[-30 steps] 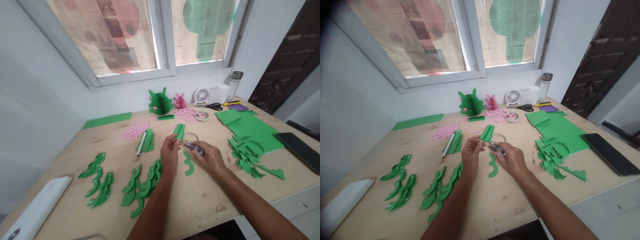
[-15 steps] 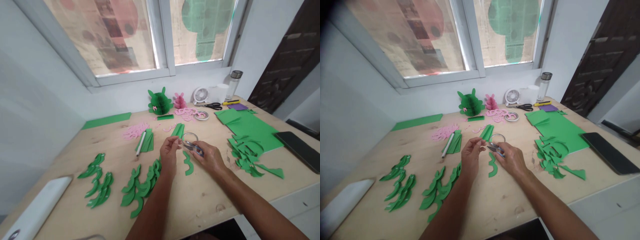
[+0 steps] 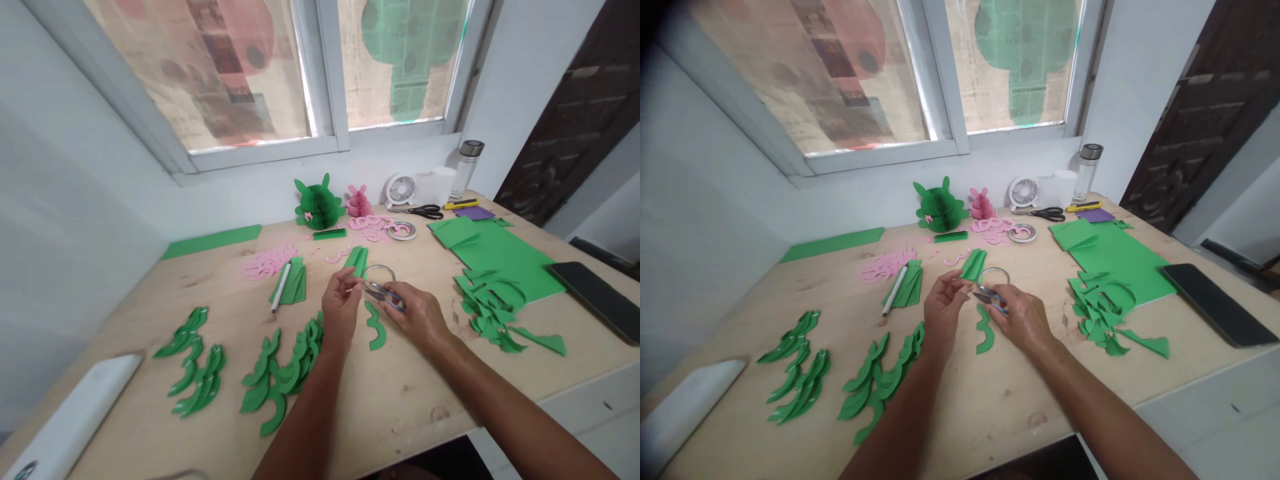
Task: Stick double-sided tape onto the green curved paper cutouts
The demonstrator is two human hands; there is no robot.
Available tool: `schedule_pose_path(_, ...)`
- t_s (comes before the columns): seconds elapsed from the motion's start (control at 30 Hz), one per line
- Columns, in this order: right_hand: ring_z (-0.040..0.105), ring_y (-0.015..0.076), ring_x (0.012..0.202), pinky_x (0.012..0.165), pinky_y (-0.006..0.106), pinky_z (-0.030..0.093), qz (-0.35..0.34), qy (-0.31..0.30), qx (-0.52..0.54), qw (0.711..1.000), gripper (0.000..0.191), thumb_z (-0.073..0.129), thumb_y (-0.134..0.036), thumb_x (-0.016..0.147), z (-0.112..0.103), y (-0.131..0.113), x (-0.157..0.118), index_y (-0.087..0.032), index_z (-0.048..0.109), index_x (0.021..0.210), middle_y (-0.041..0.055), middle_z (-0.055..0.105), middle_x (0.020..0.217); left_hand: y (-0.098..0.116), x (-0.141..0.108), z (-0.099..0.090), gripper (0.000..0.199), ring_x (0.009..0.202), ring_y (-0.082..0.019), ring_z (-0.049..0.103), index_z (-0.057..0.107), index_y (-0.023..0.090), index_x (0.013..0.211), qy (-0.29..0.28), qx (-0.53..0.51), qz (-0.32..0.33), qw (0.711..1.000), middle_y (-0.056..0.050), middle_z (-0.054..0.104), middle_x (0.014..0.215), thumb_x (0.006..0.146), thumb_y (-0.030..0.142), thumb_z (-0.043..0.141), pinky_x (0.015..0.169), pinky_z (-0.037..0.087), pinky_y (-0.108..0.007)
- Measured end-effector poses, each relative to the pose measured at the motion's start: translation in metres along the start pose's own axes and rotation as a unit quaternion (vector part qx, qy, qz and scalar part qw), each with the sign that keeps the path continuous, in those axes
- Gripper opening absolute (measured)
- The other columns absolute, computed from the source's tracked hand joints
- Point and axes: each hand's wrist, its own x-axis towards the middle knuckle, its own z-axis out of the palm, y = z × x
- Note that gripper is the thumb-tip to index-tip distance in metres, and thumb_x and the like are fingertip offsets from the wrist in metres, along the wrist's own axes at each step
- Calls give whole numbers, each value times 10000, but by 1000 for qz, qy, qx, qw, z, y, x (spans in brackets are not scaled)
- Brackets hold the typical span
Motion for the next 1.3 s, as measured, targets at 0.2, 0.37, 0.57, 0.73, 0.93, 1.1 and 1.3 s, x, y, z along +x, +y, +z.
schedule_pose_path(0.2, 631, 140, 699, 604, 233, 426, -36, 1, -31, 999, 242, 539, -308, 834, 2, 2, 0, -223, 608, 1049, 37, 694, 893, -2, -4, 0, 384, 853, -141, 622, 531, 219, 1137, -39, 179, 104, 978, -28, 650, 914, 766, 120, 529, 723, 491, -263)
schedule_pose_path(0.37, 621, 145, 680, 564, 236, 384, -47, -9, -69, 996, 239, 530, -335, 842, 3, 3, -1, -231, 599, 1045, 19, 683, 833, 0, -7, 0, 390, 901, -154, 618, 527, 216, 1135, -55, 271, 175, 945, -39, 649, 975, 770, 82, 503, 757, 502, -289)
schedule_pose_path(0.57, 631, 149, 705, 566, 239, 363, -44, -12, -84, 995, 226, 513, -344, 859, 3, 3, -1, -222, 592, 1031, 14, 680, 820, 0, -8, 0, 434, 911, -170, 608, 493, 206, 1193, -57, 325, 234, 914, -41, 653, 939, 782, 66, 491, 800, 501, -326)
schedule_pose_path(0.73, 634, 148, 709, 559, 236, 350, -38, -18, -91, 995, 229, 512, -349, 861, 3, 3, -1, -224, 590, 1036, 17, 684, 823, 0, -8, 1, 421, 891, -173, 603, 491, 208, 1196, -55, 334, 251, 907, -36, 645, 903, 795, 80, 482, 791, 502, -327)
schedule_pose_path(0.93, 633, 150, 703, 551, 238, 340, -42, -18, -101, 994, 232, 502, -348, 868, 3, 2, -1, -221, 590, 1041, 20, 685, 826, -1, -8, 1, 421, 890, -180, 595, 488, 196, 1201, -54, 338, 265, 901, -41, 634, 889, 796, 79, 479, 795, 494, -331)
schedule_pose_path(1.1, 633, 150, 701, 549, 240, 337, -36, -24, -112, 993, 238, 507, -347, 867, 3, 1, -1, -215, 594, 1044, 28, 682, 825, -2, -8, 1, 437, 884, -178, 590, 476, 200, 1217, -59, 341, 265, 900, -40, 626, 889, 798, 77, 478, 791, 493, -327)
schedule_pose_path(1.3, 637, 156, 720, 555, 240, 337, -30, -37, -113, 993, 240, 522, -331, 855, 3, 1, -1, -220, 592, 1055, 22, 681, 835, 0, -9, 1, 448, 888, -178, 581, 472, 204, 1212, -63, 348, 258, 899, -37, 619, 889, 788, 59, 476, 804, 490, -333)
